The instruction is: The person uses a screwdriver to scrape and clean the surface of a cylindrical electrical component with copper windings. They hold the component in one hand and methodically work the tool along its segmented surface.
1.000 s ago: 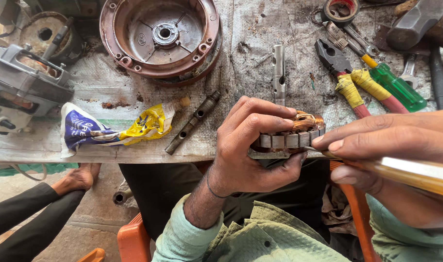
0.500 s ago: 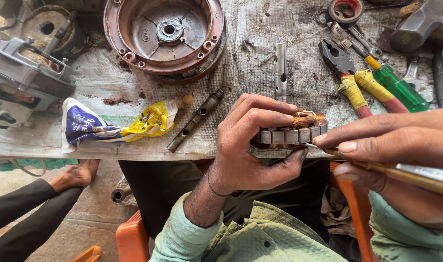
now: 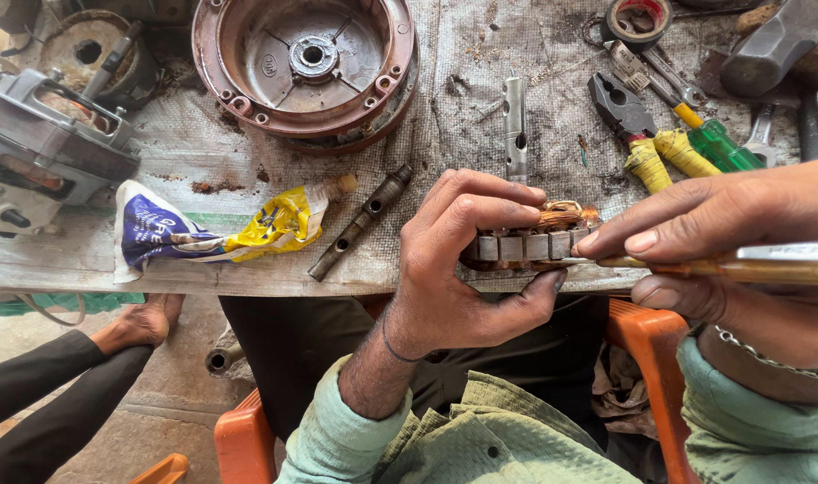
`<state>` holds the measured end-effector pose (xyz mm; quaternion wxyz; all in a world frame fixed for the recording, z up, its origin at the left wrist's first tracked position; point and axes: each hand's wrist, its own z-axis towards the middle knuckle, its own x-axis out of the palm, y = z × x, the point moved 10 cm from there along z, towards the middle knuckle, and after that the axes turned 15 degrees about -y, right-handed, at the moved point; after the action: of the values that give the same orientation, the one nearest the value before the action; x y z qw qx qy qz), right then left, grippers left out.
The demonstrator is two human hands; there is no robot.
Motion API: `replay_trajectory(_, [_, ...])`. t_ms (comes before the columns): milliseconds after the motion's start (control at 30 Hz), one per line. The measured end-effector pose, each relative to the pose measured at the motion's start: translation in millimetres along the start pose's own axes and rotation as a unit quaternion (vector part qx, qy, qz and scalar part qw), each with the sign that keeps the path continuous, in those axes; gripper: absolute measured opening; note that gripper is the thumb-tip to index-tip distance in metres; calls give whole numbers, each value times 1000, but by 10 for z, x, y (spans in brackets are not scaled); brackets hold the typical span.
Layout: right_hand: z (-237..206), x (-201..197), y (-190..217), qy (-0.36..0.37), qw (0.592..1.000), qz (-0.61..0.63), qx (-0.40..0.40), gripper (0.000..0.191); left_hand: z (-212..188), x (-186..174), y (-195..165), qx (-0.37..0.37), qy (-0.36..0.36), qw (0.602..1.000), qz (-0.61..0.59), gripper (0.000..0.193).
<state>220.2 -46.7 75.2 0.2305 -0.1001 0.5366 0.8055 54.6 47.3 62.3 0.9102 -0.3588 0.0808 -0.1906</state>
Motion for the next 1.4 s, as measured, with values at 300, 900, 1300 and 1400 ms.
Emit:
replay_trajectory(300, [-78, -93, -150, -26, 997, 26, 64, 39, 6, 7, 2, -2, -7, 1000, -7, 44])
replay_trajectory(900, [101, 0, 204, -30, 1000, 2, -5, 24, -66, 38, 61, -31, 3, 999, -29, 69])
replay_trajectory(1300, [168, 30, 266, -2, 1000, 26, 12, 25, -76, 45, 79, -40, 3, 998, -38, 72])
replay_trajectory(1400, [138, 24, 246, -16, 999, 19, 29, 27, -80, 44, 82, -43, 5, 998, -38, 72])
